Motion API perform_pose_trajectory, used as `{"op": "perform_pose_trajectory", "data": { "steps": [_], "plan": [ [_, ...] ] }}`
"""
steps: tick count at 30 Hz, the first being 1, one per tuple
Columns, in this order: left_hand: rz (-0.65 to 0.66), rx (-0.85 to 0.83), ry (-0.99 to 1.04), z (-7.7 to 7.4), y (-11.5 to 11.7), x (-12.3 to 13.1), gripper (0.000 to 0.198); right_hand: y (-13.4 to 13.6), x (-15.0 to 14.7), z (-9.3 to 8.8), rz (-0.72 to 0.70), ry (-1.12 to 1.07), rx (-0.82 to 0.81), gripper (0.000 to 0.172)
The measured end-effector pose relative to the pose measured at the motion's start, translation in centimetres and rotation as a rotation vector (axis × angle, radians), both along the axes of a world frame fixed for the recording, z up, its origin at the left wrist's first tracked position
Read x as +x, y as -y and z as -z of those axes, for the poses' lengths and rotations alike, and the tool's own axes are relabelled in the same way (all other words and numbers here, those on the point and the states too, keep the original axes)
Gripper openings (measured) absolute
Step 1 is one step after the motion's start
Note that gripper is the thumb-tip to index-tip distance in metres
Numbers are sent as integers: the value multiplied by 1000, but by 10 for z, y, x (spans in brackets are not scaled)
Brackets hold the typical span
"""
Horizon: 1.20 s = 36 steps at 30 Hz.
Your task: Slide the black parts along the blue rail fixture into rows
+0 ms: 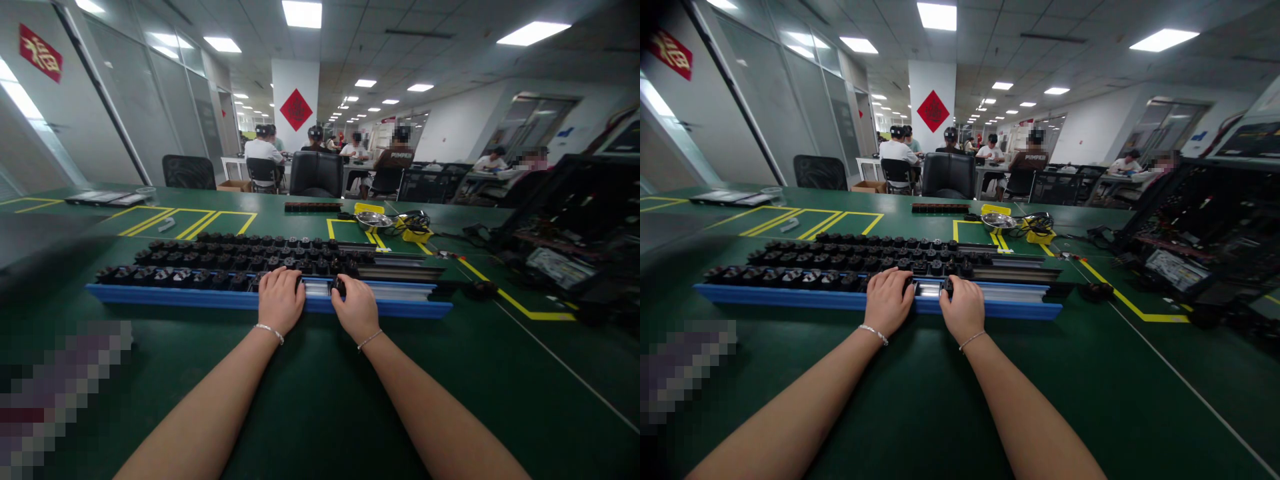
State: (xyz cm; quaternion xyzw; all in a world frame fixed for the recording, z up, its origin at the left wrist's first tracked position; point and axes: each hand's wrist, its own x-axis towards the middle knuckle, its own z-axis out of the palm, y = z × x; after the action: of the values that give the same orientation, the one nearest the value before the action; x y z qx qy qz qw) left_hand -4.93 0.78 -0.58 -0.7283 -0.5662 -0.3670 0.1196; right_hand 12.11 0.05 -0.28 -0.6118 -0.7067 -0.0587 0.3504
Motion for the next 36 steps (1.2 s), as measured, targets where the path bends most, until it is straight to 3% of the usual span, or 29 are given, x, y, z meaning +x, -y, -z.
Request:
{"op": "perform_pose_trajectory", "data": {
  "steps": [36],
  "plan": [
    [9, -17, 16, -1, 1, 0, 30, 1, 13, -1, 107, -87, 4, 33]
  ]
}}
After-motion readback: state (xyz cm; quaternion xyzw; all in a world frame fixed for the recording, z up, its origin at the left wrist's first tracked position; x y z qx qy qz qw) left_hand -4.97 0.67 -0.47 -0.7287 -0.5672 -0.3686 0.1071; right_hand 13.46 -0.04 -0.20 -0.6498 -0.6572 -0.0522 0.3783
